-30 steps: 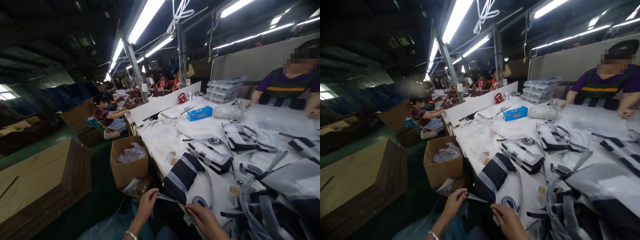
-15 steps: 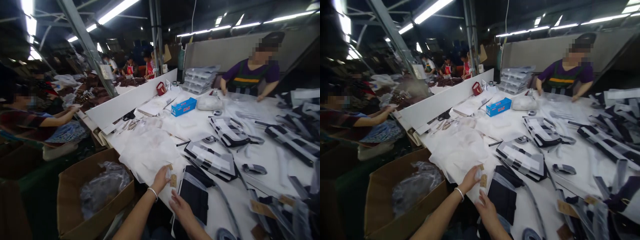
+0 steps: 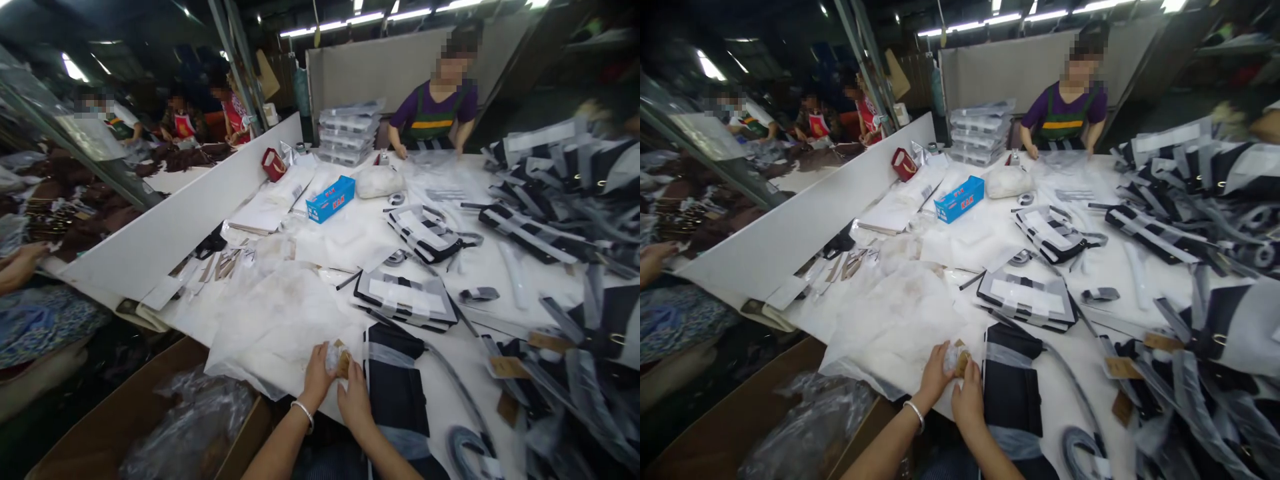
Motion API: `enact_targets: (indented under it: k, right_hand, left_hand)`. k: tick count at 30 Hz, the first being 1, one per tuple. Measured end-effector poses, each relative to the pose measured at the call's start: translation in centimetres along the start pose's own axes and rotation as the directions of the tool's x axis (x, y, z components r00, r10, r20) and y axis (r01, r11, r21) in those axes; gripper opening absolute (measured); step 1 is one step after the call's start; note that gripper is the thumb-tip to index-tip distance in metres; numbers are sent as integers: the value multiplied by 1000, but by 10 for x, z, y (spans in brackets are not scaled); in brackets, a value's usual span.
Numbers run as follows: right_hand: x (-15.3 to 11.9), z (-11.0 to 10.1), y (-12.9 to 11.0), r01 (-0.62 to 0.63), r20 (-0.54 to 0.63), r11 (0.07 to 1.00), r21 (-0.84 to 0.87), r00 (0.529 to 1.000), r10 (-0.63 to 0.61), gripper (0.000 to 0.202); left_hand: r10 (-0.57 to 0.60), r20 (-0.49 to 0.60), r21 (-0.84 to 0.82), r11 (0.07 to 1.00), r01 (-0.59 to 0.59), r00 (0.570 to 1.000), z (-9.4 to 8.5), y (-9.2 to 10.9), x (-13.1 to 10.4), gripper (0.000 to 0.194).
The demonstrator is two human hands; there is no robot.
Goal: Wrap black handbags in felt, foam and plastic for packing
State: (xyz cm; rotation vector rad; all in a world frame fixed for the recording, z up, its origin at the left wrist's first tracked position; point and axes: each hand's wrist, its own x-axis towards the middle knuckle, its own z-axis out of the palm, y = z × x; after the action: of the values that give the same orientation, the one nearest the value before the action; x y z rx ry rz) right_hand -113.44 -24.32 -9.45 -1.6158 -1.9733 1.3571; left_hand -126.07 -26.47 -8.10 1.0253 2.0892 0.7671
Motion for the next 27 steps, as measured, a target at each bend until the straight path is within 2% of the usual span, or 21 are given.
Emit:
enact_targets:
  k: [5,9,15,18,20,22,25,27]
  right_hand:
    - [6,4,6,6,-32,998,56,999,-4,73]
    - [6,3,6,45,-34,989,138,999,-41,71]
    - [9,-2,1,120,-2,943,310,992,-126,67]
    - [7,-7,-4,146,8,910,389,987,-161,67]
    - [2,-15,-7,160,22,892,423,982,-187,65]
    - [-5,-24,-8,168,38,886,432,978,-204,59]
    - [-14,-38,-9,162,48,908,388,980,-195,46]
    - [-14,-42,-11,162,52,930,331,981,-189,41]
  left_hand:
    - [-118,-15,-194,975,113,993,14,13,1,36]
    - [-181,-4,-339,926,169,984,12,26,-2,35]
    - [-248,45,-444,863,242,968,11,38,-1,28]
    - [-267,67,-495,828,264,961,3,40,-1,27]
    - [-263,74,-526,809,262,962,-11,40,-7,27]
    - [-255,91,-554,790,261,963,-35,36,-18,27]
    - [-269,120,-589,755,287,955,-85,21,-39,29]
    - [-306,149,-608,721,331,940,-124,6,-50,40]
